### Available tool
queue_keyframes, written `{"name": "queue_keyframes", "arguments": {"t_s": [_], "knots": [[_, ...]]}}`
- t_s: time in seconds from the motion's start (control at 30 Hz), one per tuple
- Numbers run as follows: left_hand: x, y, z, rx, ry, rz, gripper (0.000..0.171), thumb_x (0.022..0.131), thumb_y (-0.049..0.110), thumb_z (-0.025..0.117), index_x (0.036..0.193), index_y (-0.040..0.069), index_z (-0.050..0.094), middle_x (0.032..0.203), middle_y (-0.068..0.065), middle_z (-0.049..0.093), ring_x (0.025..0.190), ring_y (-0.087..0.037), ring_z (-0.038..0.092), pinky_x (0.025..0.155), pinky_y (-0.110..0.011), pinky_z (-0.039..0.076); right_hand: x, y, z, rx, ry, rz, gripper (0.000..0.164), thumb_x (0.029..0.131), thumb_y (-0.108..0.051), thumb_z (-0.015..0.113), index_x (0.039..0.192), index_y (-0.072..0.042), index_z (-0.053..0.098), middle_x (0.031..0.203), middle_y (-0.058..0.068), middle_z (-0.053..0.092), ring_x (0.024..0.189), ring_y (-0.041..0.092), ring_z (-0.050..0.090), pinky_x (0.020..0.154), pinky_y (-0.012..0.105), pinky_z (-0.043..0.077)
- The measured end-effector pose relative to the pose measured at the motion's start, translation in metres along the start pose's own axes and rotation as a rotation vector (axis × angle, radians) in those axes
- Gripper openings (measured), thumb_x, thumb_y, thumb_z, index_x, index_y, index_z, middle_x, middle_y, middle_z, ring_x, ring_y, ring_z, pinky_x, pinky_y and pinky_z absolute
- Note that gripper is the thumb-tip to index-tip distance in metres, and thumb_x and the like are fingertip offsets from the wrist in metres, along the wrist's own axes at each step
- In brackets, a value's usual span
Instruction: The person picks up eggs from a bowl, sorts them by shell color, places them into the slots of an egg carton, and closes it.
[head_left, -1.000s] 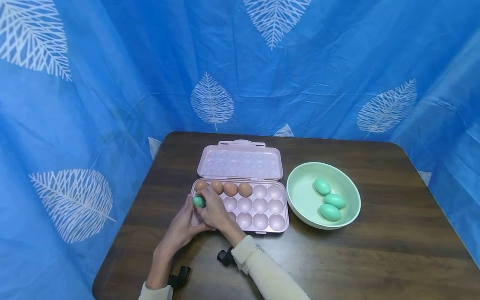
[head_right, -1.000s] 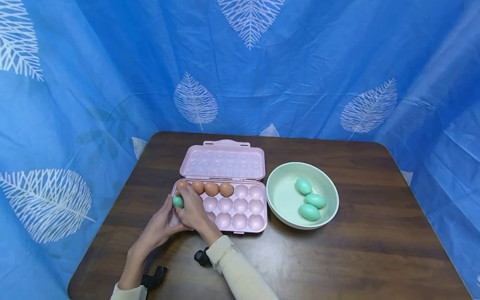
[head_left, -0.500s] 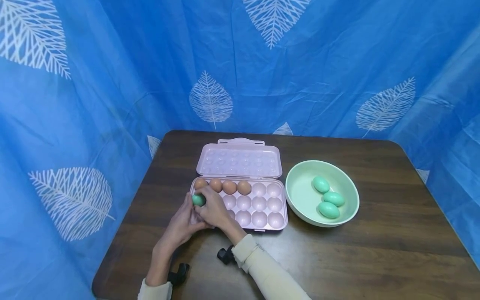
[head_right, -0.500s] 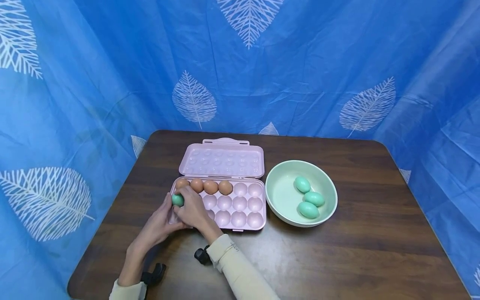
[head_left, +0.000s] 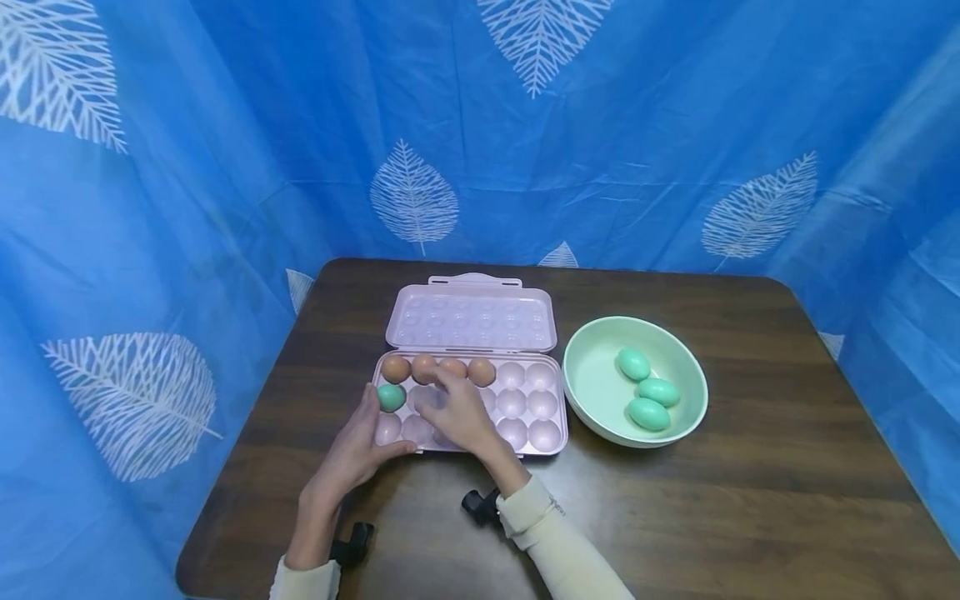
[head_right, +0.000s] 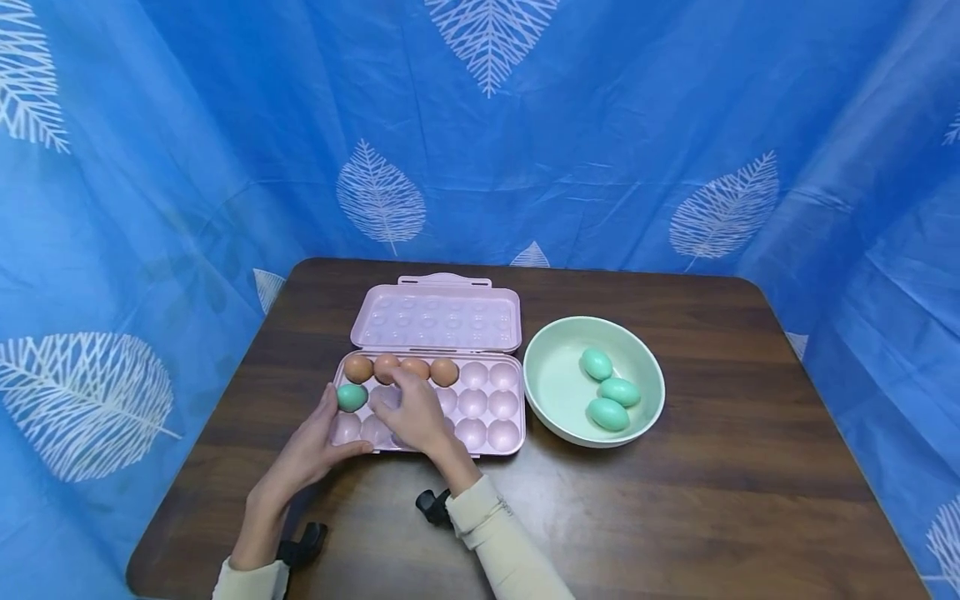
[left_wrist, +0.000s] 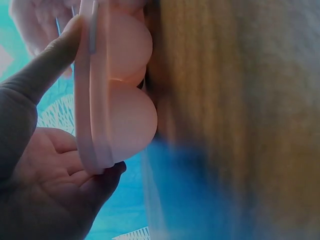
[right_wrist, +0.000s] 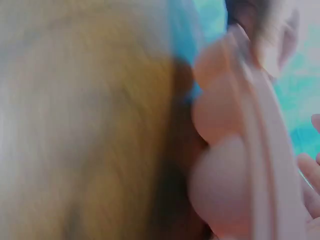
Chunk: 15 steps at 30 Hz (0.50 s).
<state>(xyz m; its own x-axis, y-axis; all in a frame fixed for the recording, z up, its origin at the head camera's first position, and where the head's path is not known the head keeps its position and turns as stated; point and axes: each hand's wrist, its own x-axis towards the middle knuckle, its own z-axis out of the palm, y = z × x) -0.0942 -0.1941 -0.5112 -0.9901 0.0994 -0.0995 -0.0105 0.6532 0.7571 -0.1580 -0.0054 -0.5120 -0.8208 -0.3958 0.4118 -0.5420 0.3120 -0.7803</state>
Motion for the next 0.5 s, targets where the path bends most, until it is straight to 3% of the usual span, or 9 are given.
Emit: {"name": "queue_keyframes", "arguments": {"t_s": [0.17, 0.5], "knots": [[0.0, 0.001, -0.002, 0.01, -0.006, 0.002, 0.122, 0.078, 0.042, 0.083, 0.156, -0.003, 0.0, 0.162, -0.024, 0.001, 0.146, -0.045, 0.011, 0.111, -0.063, 0.017, -0.001, 0.001, -0.022, 0.077, 0.012, -0.027, 0.046, 0.08, -0.005, 0.077, 0.122, 0.006, 0.062, 0.113, 0.02, 0.067, 0.108, 0.036, 0.062, 0.096, 0.042, 0.049], [0.0, -0.001, -0.002, 0.015, -0.023, -0.029, 0.123, 0.079, 0.041, 0.083, 0.156, 0.0, -0.003, 0.163, -0.022, -0.001, 0.147, -0.043, 0.008, 0.113, -0.06, 0.016, -0.016, 0.004, -0.064, 0.084, 0.093, 0.062, 0.049, 0.082, -0.006, 0.076, 0.128, 0.002, 0.061, 0.125, 0.017, 0.065, 0.117, 0.033, 0.06, 0.098, 0.049, 0.047]]}}
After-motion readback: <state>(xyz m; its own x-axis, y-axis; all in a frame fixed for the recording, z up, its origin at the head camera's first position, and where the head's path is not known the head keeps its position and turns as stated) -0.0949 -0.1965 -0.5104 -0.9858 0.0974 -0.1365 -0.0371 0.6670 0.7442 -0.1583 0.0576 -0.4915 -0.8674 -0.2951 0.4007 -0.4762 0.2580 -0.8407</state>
